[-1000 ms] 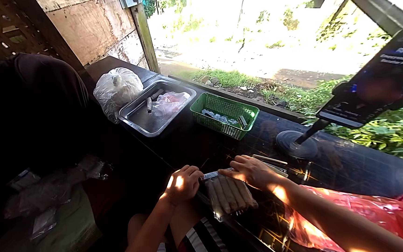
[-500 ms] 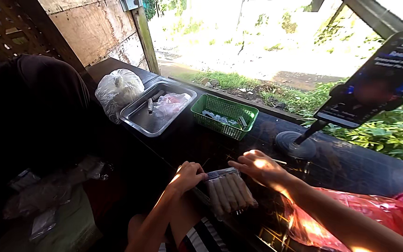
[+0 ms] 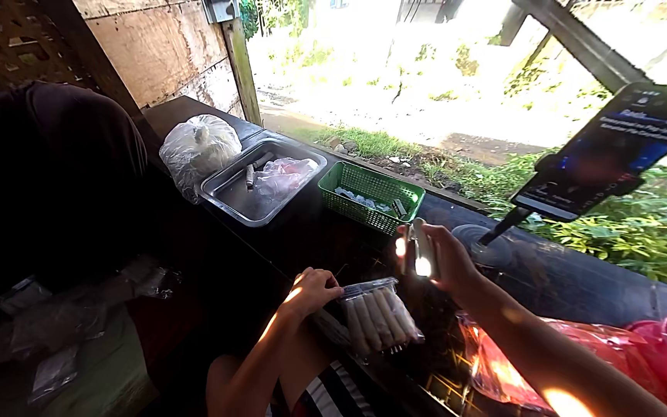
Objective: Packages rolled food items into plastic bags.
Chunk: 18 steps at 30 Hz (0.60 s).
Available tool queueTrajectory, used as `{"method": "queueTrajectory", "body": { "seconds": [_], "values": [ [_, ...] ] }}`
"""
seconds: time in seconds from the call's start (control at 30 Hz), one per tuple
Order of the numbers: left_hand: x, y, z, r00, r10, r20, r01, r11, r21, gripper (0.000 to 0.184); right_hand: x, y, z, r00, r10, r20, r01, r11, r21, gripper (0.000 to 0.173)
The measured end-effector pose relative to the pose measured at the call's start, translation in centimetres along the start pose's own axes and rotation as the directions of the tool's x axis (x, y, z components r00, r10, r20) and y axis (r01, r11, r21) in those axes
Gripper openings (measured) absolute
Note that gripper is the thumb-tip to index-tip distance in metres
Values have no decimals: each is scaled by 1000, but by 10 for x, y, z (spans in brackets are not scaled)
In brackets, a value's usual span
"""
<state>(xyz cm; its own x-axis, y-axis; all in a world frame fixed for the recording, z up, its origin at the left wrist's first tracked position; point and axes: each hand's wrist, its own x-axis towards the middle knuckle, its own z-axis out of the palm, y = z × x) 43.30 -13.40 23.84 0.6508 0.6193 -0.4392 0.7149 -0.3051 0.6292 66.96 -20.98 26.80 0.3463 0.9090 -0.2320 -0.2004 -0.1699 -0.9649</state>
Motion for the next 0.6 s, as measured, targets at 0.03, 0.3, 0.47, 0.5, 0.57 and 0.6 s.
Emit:
{"method": "queueTrajectory", "body": {
  "seconds": [0.03,0.3,0.47,0.5,0.57,0.6],
  "values": [
    [0,0,1,1000,-2,-5,2,1000,-5,34,0,-3,16,999,42,9,-43,993,111,38],
    [-3,-2,3,999,-3,-40,0,998,-67,33,11,36,97,1000,-24,18,29,938,-344,32],
    [-4,-2,4,999,1,-45,-3,998,-56,35,18,51,108,1000,9,25,5,862,-507,23],
    [-5,-2,4,999,4,-48,-6,998,-58,35,18,50,109,1000,22,21,-7,843,-538,26],
    [-5,-3,4,999,11,-50,-14,998,-64,35,18,48,112,999,35,9,-23,805,-593,31],
    [-5,-4,4,999,14,-46,-17,998,-66,36,18,47,113,999,35,0,-28,789,-614,33]
  ]
}}
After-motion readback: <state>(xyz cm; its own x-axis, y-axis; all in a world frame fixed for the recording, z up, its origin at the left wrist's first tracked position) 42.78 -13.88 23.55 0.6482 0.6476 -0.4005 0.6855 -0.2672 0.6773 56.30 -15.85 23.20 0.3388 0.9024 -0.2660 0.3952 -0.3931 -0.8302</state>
